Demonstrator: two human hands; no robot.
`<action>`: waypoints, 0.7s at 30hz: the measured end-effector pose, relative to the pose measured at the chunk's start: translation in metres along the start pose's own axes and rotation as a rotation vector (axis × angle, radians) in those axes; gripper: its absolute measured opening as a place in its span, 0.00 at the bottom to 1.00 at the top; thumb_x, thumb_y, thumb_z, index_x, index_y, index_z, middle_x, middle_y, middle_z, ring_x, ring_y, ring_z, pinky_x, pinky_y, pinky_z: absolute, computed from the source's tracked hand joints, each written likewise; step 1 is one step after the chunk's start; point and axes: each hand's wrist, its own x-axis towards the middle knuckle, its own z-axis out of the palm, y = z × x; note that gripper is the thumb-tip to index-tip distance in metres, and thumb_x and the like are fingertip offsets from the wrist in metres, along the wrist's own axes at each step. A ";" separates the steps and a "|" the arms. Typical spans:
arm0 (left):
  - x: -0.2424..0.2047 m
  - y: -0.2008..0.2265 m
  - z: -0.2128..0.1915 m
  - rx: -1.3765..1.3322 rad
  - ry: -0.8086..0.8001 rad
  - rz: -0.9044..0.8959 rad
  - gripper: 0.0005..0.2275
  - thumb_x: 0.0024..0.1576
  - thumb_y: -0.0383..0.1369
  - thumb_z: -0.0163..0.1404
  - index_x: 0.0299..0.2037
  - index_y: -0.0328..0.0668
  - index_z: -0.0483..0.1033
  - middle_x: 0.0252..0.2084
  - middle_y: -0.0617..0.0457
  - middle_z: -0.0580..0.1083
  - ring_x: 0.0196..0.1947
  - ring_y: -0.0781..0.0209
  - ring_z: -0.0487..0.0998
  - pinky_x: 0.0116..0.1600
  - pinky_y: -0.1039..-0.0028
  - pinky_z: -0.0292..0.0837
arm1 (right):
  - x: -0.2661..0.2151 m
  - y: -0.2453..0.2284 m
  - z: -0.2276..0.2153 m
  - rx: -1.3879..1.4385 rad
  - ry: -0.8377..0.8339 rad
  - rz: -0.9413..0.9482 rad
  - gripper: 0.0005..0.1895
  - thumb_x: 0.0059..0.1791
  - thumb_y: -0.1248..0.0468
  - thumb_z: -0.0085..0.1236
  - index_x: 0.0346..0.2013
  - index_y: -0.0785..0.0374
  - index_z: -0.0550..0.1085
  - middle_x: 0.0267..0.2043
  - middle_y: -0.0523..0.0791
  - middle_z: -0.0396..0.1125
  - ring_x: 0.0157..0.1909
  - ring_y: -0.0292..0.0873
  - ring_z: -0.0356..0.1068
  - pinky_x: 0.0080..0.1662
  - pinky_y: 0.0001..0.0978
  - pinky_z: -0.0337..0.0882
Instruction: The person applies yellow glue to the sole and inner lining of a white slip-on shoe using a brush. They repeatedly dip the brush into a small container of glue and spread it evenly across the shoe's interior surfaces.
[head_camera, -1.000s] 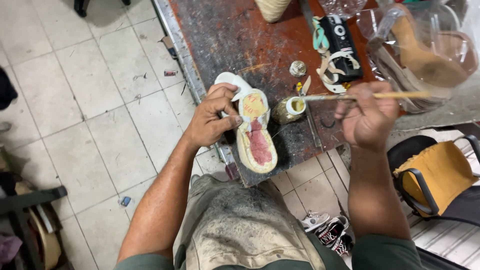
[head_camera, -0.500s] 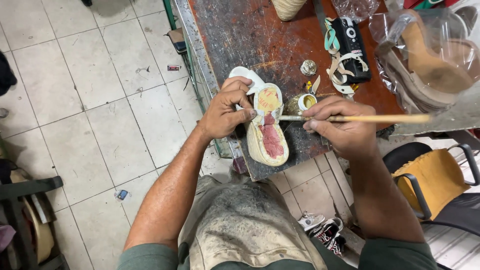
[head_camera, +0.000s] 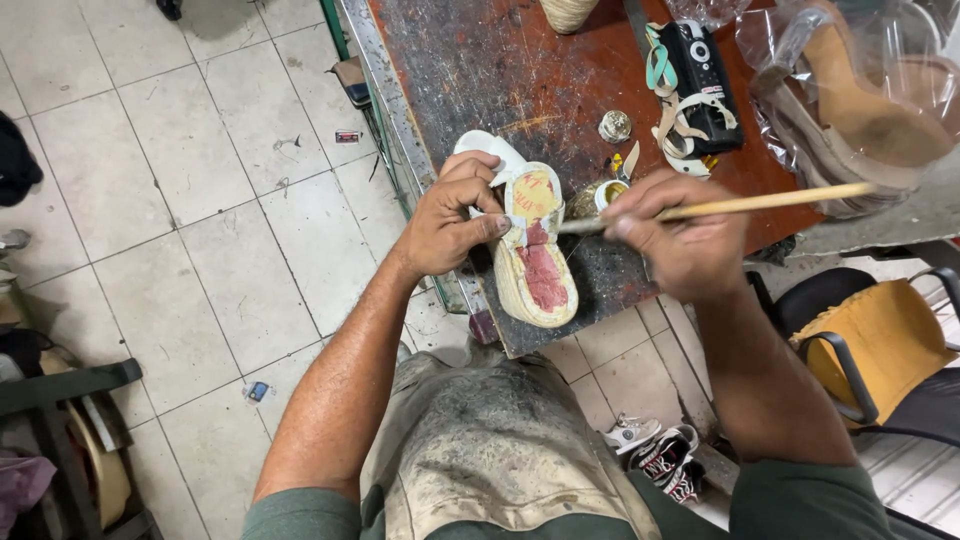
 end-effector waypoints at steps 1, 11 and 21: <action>0.001 0.002 0.000 0.006 -0.003 0.001 0.06 0.54 0.33 0.63 0.29 0.41 0.80 0.36 0.50 0.70 0.60 0.46 0.68 0.69 0.56 0.57 | 0.000 0.003 -0.004 -0.021 0.002 -0.024 0.07 0.49 0.81 0.56 0.33 0.70 0.69 0.39 0.59 0.72 0.35 0.47 0.78 0.39 0.37 0.83; 0.002 0.004 -0.002 0.013 -0.009 -0.016 0.07 0.55 0.33 0.63 0.30 0.41 0.81 0.37 0.50 0.70 0.60 0.46 0.68 0.70 0.56 0.56 | 0.007 -0.016 0.005 -0.237 -0.148 -0.078 0.10 0.47 0.79 0.60 0.28 0.64 0.70 0.38 0.54 0.75 0.26 0.39 0.72 0.26 0.25 0.67; 0.000 0.005 0.000 0.027 -0.018 -0.007 0.06 0.55 0.33 0.63 0.30 0.42 0.80 0.36 0.51 0.69 0.60 0.46 0.68 0.70 0.56 0.56 | 0.026 -0.017 -0.004 -0.227 -0.093 -0.171 0.12 0.50 0.80 0.55 0.30 0.62 0.66 0.39 0.54 0.73 0.23 0.35 0.63 0.25 0.22 0.61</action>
